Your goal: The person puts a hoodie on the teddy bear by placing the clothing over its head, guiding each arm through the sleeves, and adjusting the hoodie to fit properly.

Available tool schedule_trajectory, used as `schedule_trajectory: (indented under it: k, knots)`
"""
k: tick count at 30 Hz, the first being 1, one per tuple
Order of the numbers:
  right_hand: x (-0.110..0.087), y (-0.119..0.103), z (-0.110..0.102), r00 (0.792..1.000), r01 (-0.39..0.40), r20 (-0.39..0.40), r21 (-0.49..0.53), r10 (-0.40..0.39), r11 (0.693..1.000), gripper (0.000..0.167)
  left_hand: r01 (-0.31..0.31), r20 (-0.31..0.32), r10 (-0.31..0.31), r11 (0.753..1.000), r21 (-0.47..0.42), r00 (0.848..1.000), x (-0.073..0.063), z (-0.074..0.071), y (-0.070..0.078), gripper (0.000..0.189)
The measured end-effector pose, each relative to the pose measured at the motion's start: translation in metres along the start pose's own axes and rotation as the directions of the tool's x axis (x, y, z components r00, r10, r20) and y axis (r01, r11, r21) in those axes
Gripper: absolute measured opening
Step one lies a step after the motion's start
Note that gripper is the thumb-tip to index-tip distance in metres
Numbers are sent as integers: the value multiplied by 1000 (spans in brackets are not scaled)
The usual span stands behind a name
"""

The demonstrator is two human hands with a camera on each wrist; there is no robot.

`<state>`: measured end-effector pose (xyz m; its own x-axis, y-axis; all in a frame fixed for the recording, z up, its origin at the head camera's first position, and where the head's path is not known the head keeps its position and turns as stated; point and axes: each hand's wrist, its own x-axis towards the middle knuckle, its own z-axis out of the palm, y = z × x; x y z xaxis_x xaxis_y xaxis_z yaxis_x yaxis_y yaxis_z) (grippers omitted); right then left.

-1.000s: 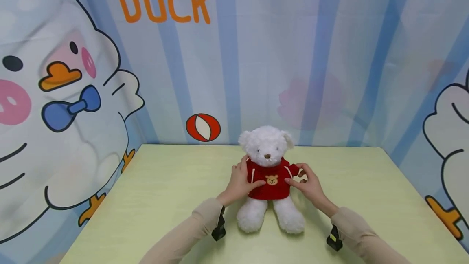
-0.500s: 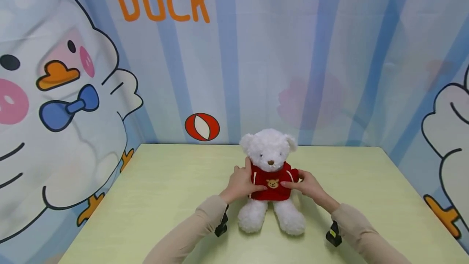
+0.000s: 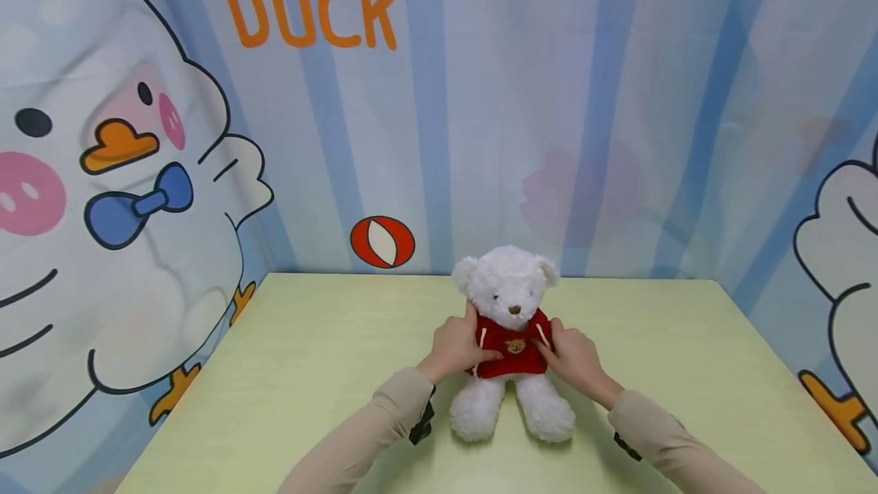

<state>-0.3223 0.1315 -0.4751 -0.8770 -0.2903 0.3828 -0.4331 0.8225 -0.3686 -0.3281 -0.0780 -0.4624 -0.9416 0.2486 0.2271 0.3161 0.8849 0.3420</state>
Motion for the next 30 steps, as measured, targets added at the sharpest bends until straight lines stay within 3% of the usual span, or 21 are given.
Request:
schedule_trajectory:
  k: [3,5,6,7,10,12,13,15,18,20,24,30]
  knots:
    - [0,-2,-1,997,-77,30,102,74,992,19,2,-7,-2,1000,10,1000,0,0,1,100]
    - [1,-3,-6,986,-153,114,277,125,949,20,4,-12,-4,1000,5,1000,-1,-1,2,99]
    - [1,-2,-10,973,-200,180,365,142,909,24,2,-15,-2,1000,-1,1000,-1,-2,1,98]
    - [3,0,-15,955,-255,259,461,146,850,27,0,-18,0,1000,-5,1000,-1,-3,0,97]
    - [7,10,-28,876,-417,475,662,81,622,36,3,-27,-3,1000,-11,1000,-2,-5,-2,95]
    - [9,19,-32,835,-473,550,690,28,548,37,-7,-32,7,1000,1,999,-2,-6,-3,94]
    - [9,23,-31,831,-475,557,703,6,528,36,-15,-34,15,1000,9,999,-2,-6,-3,94]
    - [8,28,-29,844,-453,536,708,6,541,36,-31,-31,31,999,19,999,-1,-6,-2,95]
    - [5,32,-23,873,-423,483,686,63,592,37,-43,-22,43,999,18,999,-1,-3,-1,95]
    - [3,32,-20,883,-420,458,673,103,609,38,-36,-21,36,999,14,999,-1,0,-1,96]
    - [4,28,-19,880,-432,449,627,152,649,36,-19,-25,19,1000,23,1000,-2,3,-1,95]
    - [9,23,-24,883,-398,443,528,157,750,34,-13,-39,14,999,34,999,-4,2,3,91]
